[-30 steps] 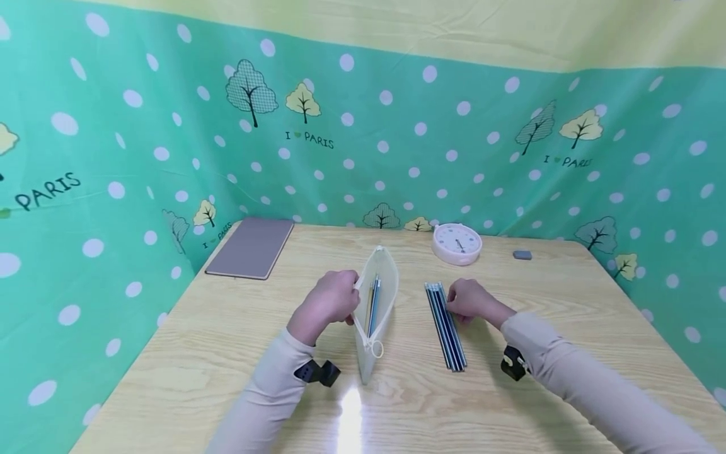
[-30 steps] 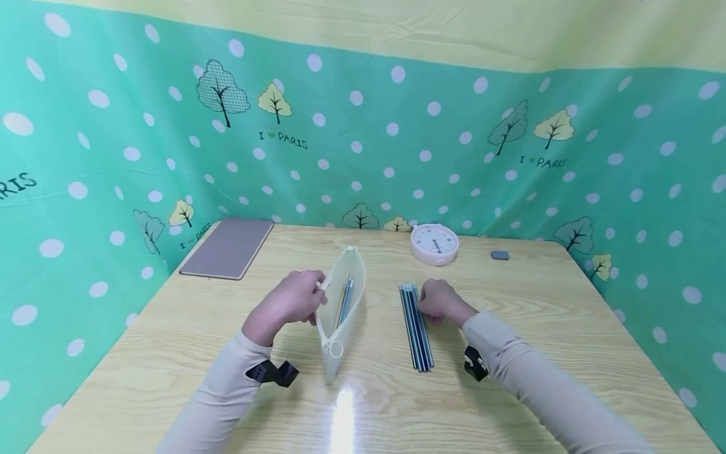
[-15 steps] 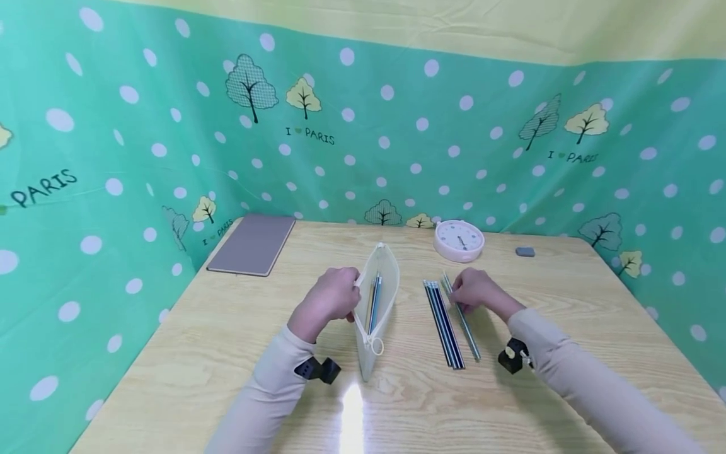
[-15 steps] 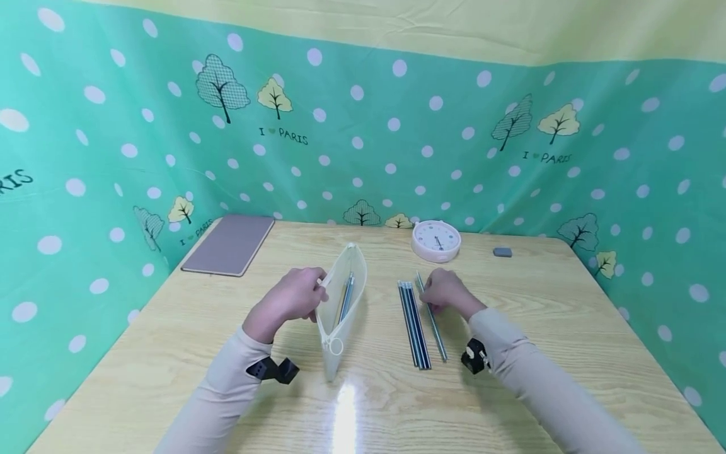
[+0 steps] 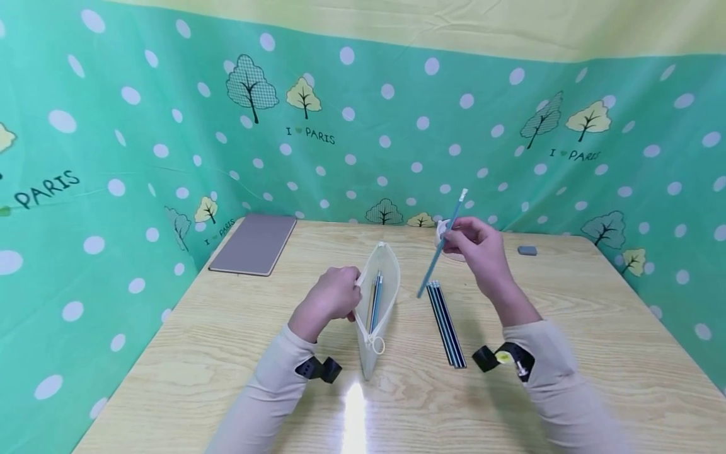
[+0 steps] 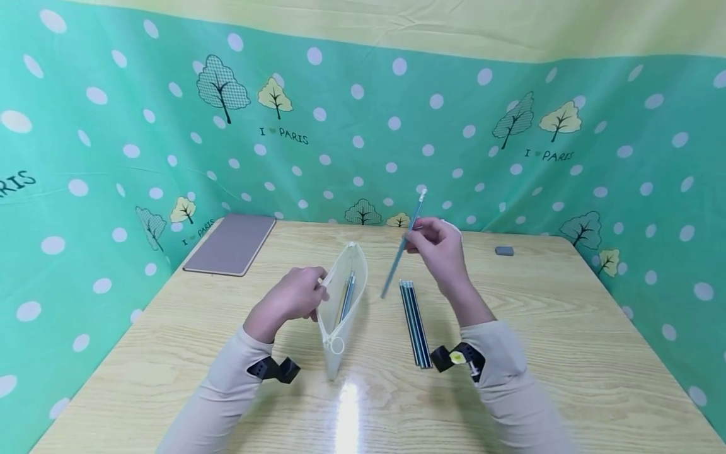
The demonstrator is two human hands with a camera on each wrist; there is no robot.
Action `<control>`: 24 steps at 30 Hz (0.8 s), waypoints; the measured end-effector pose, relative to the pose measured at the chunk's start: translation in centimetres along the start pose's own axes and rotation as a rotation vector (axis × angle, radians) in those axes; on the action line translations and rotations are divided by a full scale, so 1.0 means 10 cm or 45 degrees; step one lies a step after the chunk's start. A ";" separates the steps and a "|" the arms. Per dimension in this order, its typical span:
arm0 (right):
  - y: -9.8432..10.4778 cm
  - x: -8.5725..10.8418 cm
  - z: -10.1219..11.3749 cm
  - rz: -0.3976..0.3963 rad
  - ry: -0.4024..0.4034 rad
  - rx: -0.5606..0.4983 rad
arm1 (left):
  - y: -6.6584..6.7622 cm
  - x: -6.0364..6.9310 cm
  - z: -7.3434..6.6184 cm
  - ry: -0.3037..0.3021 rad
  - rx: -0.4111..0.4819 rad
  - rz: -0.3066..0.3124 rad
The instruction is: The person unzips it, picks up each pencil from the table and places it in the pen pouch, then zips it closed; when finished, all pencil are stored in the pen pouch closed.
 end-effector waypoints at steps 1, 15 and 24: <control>-0.05 0.02 0.01 -0.007 0.025 -0.078 | 0.00 0.00 0.00 -0.002 -0.004 -0.002; -0.35 0.24 -0.05 0.019 -0.021 -0.225 | 0.00 0.00 0.00 0.009 0.004 0.043; -0.44 0.20 -0.14 0.118 -0.012 -0.125 | 0.02 -0.01 0.02 0.002 -0.016 0.017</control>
Point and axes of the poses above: each hand's wrist, its own x-axis away from the middle knuckle, its own y-axis out of the back of the hand, z = x × y, the point moved 2 cm from there along -x, towards the middle knuckle, and after that the axes turned 8 degrees about -x, right-handed, at the moved point
